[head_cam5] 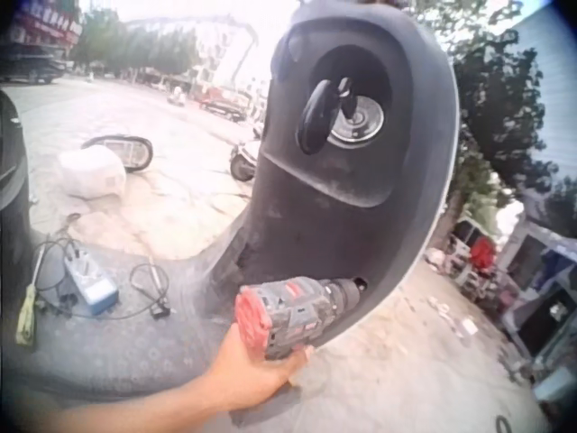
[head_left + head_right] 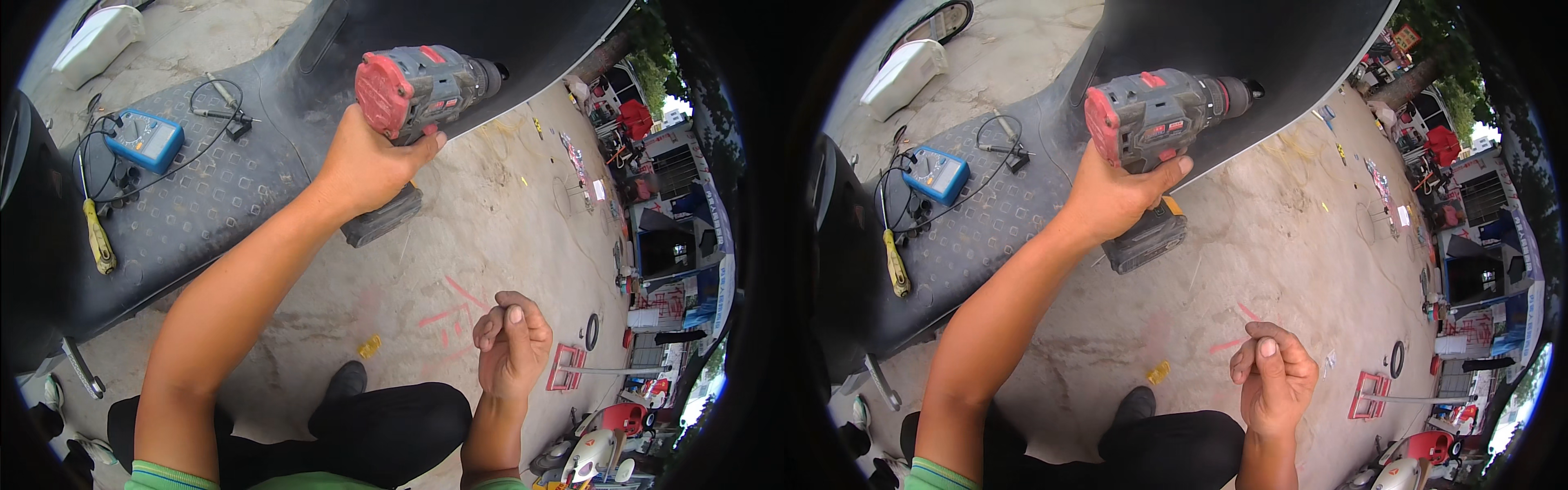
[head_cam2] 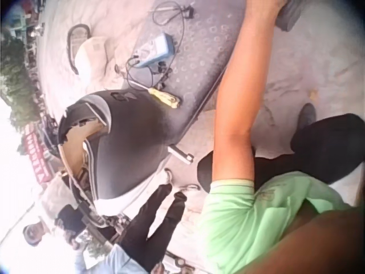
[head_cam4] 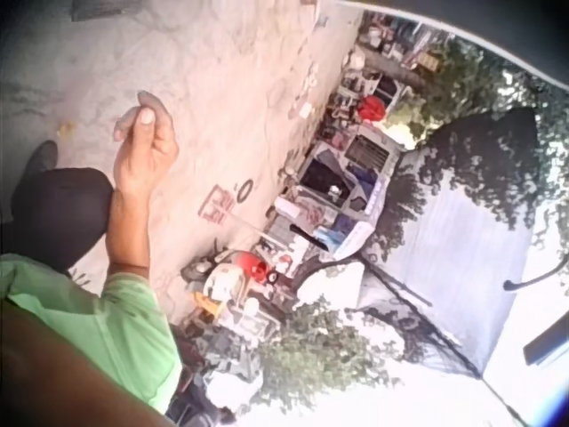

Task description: The person uses a cordless drill to remove screws from the scooter's body panel and then uses a screwdriver to pry and remove the panel. The person works on the scooter's front and side panels.

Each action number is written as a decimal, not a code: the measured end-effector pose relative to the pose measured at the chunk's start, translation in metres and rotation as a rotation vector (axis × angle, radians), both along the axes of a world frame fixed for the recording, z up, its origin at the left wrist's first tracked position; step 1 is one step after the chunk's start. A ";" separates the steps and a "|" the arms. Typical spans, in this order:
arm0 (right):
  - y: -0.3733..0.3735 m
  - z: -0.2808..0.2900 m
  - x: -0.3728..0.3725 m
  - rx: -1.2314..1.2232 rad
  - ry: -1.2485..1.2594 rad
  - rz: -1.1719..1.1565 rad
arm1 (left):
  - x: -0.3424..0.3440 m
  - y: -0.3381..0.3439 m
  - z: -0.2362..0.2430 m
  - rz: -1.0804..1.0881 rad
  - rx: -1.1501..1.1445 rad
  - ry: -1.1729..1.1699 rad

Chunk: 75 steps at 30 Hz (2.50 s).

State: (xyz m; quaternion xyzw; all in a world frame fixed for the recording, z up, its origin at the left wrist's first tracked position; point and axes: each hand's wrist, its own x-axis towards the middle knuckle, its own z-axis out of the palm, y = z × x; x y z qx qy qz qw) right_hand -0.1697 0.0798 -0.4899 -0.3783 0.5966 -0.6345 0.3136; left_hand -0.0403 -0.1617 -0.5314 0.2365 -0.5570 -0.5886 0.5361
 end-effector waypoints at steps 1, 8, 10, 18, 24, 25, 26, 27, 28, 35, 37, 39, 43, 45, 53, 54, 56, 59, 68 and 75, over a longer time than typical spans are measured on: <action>0.002 0.002 0.009 -0.024 0.002 0.007 | -0.003 0.003 -0.003 0.012 0.007 0.028; 0.014 -0.008 0.023 0.057 0.214 -0.054 | -0.017 0.006 -0.011 0.036 -0.001 0.136; 0.013 -0.012 0.017 0.058 0.237 -0.087 | -0.011 0.005 -0.009 0.023 0.013 0.064; 0.002 -0.009 0.030 0.075 0.273 -0.081 | -0.001 -0.004 0.003 -0.013 -0.018 -0.036; -0.005 -0.009 0.039 0.107 0.323 -0.041 | -0.004 0.000 0.001 -0.010 -0.003 -0.029; -0.006 -0.008 0.040 0.103 0.317 -0.051 | -0.003 0.001 0.001 -0.029 0.016 -0.038; -0.005 -0.007 0.041 0.099 0.310 -0.060 | -0.002 0.001 0.000 -0.048 0.034 -0.047; -0.005 -0.007 0.042 0.095 0.322 -0.059 | -0.002 0.001 0.000 -0.042 0.029 -0.037; -0.004 -0.006 0.042 0.091 0.334 -0.057 | -0.002 0.000 0.001 -0.036 0.024 -0.028; -0.002 -0.006 0.045 0.065 0.334 -0.072 | 0.000 0.000 0.002 -0.045 0.016 -0.022; -0.003 -0.006 0.045 0.057 0.334 -0.062 | 0.000 -0.001 0.002 -0.036 0.005 -0.012; -0.004 -0.005 0.046 0.049 0.339 -0.060 | 0.001 -0.001 0.003 -0.034 0.004 -0.015; -0.006 -0.006 0.045 0.051 0.350 -0.066 | 0.003 -0.002 0.006 -0.045 0.031 -0.040; -0.007 -0.007 0.045 0.063 0.350 -0.068 | 0.003 -0.002 0.005 -0.048 0.037 -0.033; -0.016 -0.013 0.042 0.104 0.345 -0.090 | 0.008 -0.003 0.005 -0.050 0.045 -0.042; -0.017 -0.014 0.041 0.111 0.340 -0.096 | 0.010 -0.003 0.003 -0.044 0.036 -0.032; -0.019 -0.016 0.040 0.124 0.332 -0.108 | 0.013 -0.003 0.000 -0.030 0.018 -0.009; -0.018 -0.018 0.037 0.132 0.311 -0.105 | 0.026 -0.001 0.003 -0.101 0.103 -0.059; -0.024 -0.020 0.039 0.132 0.342 -0.085 | 0.037 -0.001 0.000 -0.036 0.016 -0.036; -0.024 -0.020 0.037 0.138 0.356 -0.088 | 0.035 -0.003 -0.006 -0.056 0.010 0.034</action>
